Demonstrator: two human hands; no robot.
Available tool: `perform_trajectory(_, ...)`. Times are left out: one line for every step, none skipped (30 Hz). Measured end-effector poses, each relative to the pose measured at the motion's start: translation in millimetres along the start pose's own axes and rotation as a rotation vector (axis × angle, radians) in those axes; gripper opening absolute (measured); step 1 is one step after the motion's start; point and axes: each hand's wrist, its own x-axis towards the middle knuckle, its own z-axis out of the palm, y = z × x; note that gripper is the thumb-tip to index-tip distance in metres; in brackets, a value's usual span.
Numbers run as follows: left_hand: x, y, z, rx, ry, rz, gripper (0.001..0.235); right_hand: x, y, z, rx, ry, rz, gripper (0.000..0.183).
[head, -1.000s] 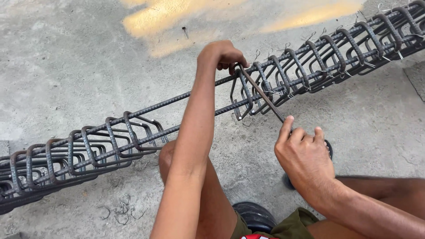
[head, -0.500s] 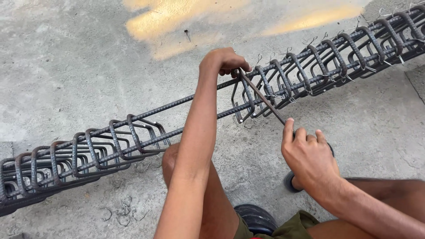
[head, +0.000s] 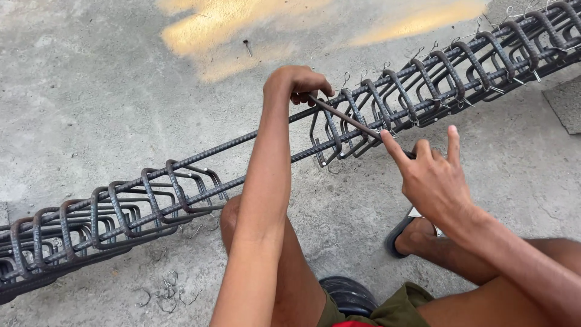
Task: Tying rebar intersections with wire using a manual hook tool
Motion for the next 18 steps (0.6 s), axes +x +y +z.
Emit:
perform_trajectory(9,-6,2,0.001,-0.001,0.0,0.043,-1,2,5,0.001,0.0,0.002,0.07)
perform_trajectory(18,-12,3,-0.021,-0.021,0.007,0.045,-1,5,10,0.117,-0.019,0.032,0.068)
perform_trajectory(28,-17,3,-0.041,-0.039,0.015,0.047,-1,7,16,0.233,-0.035,0.064,0.067)
perform_trajectory(31,-16,4,-0.037,-0.039,0.016,0.047,-1,11,25,0.234,-0.033,0.068,0.067)
perform_trajectory(32,-17,4,-0.006,-0.039,-0.001,0.047,-2,13,34,0.325,-0.097,0.116,0.057)
perform_trajectory(34,-18,5,0.026,-0.039,-0.017,0.046,-2,16,43,0.416,-0.162,0.165,0.047)
perform_trajectory(21,-12,3,0.025,-0.039,-0.02,0.046,-1,19,36,0.417,-0.162,0.164,0.047)
perform_trajectory(9,-6,2,0.009,-0.08,-0.028,0.032,-1,22,28,0.375,-0.106,0.11,0.046)
perform_trajectory(-4,1,0,-0.009,-0.119,-0.037,0.029,1,26,20,0.332,-0.049,0.054,0.045)
perform_trajectory(-11,3,-1,-0.011,-0.116,-0.039,0.029,1,24,24,0.333,-0.048,0.05,0.045)
perform_trajectory(-16,7,0,0.01,-0.083,-0.058,0.028,-1,23,27,0.268,-0.03,0.066,0.059)
perform_trajectory(-20,10,1,0.031,-0.05,-0.077,0.028,-3,22,31,0.203,-0.013,0.081,0.074)
perform_trajectory(-21,12,0,0.031,-0.05,-0.075,0.028,-4,18,31,0.201,-0.012,0.082,0.074)
perform_trajectory(-23,13,-1,0.025,-0.04,-0.083,0.026,-5,14,32,0.217,0.019,0.095,0.072)
perform_trajectory(-25,12,0,0.02,-0.037,-0.097,0.025,-9,7,33,0.238,0.044,0.109,0.071)
perform_trajectory(-26,11,2,0.021,-0.043,-0.1,0.025,-11,3,33,0.24,0.038,0.111,0.071)
perform_trajectory(-26,12,1,0.02,-0.033,-0.099,0.025,-11,0,34,0.258,0.055,0.125,0.069)
perform_trajectory(-27,13,0,0.019,-0.023,-0.099,0.024,-11,-4,35,0.276,0.072,0.139,0.067)
